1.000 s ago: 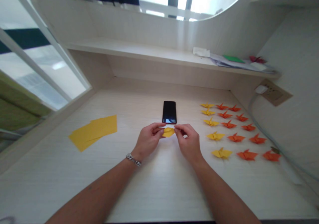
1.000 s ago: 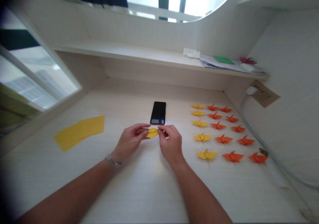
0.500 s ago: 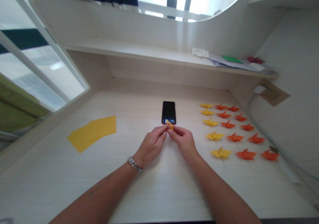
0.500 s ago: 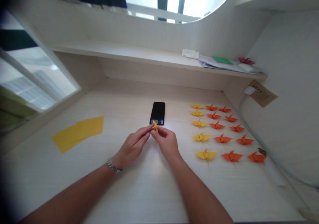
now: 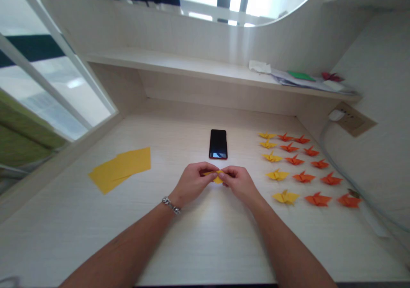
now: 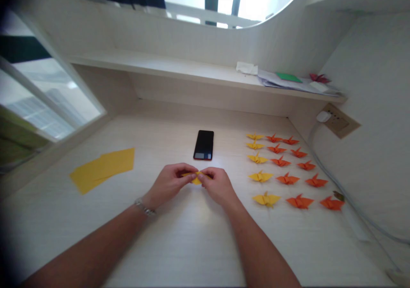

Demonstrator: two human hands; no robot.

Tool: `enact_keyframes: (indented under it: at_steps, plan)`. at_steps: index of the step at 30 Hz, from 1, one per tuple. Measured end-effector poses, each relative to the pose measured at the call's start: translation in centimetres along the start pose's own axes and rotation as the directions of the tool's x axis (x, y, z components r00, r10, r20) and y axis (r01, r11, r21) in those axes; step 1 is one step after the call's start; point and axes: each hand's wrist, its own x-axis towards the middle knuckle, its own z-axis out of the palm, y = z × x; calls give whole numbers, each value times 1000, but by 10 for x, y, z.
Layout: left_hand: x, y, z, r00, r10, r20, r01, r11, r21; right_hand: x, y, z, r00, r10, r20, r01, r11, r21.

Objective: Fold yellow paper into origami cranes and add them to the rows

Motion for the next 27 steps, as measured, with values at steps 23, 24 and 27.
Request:
enact_keyframes:
  at_steps: [23, 24, 27]
  plan:
    - [-2, 15, 2, 993, -112, -28, 103, 970, -220, -4, -15, 4, 992, 110, -57, -81, 921, 381]
    - [-2, 15, 2, 993, -113, -33, 103, 969, -226, -4, -14, 4, 993, 113, -46, -85, 912, 400]
    - [-2, 15, 2, 993, -113, -34, 102, 968, -228, -4, -13, 2, 994, 108, -6, -95, 899, 429]
